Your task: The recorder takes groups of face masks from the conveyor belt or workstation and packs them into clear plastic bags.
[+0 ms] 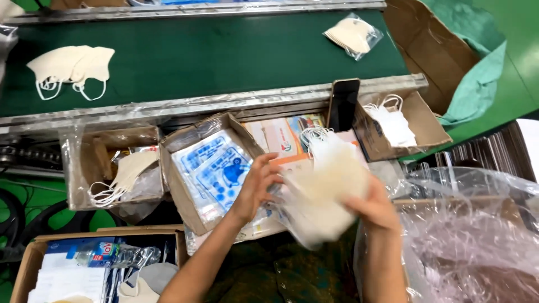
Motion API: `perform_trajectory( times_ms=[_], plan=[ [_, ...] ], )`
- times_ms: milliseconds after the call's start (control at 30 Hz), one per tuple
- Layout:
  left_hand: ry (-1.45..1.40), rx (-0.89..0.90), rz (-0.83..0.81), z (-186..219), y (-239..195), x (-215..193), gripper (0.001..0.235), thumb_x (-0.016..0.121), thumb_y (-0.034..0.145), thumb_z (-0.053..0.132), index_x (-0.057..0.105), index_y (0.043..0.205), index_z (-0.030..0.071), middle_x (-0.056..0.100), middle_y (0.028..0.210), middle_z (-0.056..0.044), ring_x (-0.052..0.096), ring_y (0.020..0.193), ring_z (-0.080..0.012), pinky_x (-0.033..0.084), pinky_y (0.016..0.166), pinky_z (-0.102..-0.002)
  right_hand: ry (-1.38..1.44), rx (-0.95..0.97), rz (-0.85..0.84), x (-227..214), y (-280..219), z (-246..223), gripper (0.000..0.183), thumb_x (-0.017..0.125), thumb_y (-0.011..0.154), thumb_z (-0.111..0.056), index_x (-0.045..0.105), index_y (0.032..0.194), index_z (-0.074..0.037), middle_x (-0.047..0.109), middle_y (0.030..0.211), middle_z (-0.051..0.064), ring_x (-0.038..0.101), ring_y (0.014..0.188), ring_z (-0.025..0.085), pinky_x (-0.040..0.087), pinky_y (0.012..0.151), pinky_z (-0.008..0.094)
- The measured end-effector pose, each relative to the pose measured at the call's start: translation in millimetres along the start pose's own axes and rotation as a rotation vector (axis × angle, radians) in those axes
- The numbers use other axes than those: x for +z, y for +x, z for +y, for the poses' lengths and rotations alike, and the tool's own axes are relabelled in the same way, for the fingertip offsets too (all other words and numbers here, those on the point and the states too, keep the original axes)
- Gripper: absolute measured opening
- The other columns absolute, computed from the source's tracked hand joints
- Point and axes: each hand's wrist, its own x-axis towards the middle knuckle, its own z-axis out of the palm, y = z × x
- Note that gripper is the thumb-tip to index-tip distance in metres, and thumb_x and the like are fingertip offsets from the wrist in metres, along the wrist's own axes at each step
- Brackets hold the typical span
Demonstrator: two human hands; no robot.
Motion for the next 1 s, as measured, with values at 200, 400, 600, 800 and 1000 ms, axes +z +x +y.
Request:
perform_trajectory(
  times_ms=[200,400,600,800,1000],
  plan=[
    [-0.128,-0.039,0.177,-56.2,-7.6,5.0,0.073,0.068,0.089,0.033,0.035,0.148,0.006,0.057,0.122,-0.017,0.062,0.107,-0.0306,0.061,0.085,-0.046,0.106,-0.23,0.413,-9.7,-21.1,36.9,0.051,0.074,0.089,-0.007,0.056,0.136,0.005,0.067,0.125,0.012,0.065,0.11,0.018,0.052,0.097,0.031],
    [0.056,0.132,-0.266,-80.6,-9.5,36.2,0.099,0.082,0.078,0.011,0.027,0.16,0.008,0.036,0.161,-0.008,0.036,0.146,-0.0183,0.033,0.116,-0.038,0.33,-0.274,0.681,43.7,-20.6,62.6,0.05,0.065,0.095,-0.006,0.048,0.142,0.0,0.064,0.134,0.006,0.064,0.119,0.015,0.051,0.105,0.029],
    [0.173,0.29,0.162,-74.5,-15.6,23.0,0.052,0.08,0.089,0.003,0.061,0.137,-0.003,0.07,0.129,-0.014,0.066,0.117,-0.0205,0.054,0.104,-0.035,-0.124,-0.157,0.449,28.5,-26.6,77.5,0.077,0.084,0.084,-0.013,0.045,0.148,0.003,0.057,0.132,0.012,0.056,0.122,0.022,0.047,0.107,0.035],
    [0.64,0.292,0.027,-54.8,-30.3,25.2,0.06,0.072,0.087,0.01,0.057,0.144,0.003,0.076,0.125,-0.011,0.074,0.117,-0.0203,0.057,0.102,-0.033,-0.73,-0.431,0.325,17.7,-20.6,99.4,0.098,0.095,0.06,-0.024,0.044,0.139,0.003,0.049,0.138,0.025,0.048,0.131,0.033,0.04,0.111,0.042],
    [0.939,0.381,0.172,-55.4,-27.7,21.5,0.096,0.094,0.068,0.029,0.044,0.147,0.005,0.072,0.122,-0.018,0.074,0.111,-0.0346,0.058,0.092,-0.041,-0.389,0.048,0.056,34.5,-13.4,114.0,0.071,0.086,0.069,-0.022,0.062,0.135,-0.011,0.075,0.122,0.008,0.073,0.113,0.021,0.055,0.098,0.035]
  ],
)
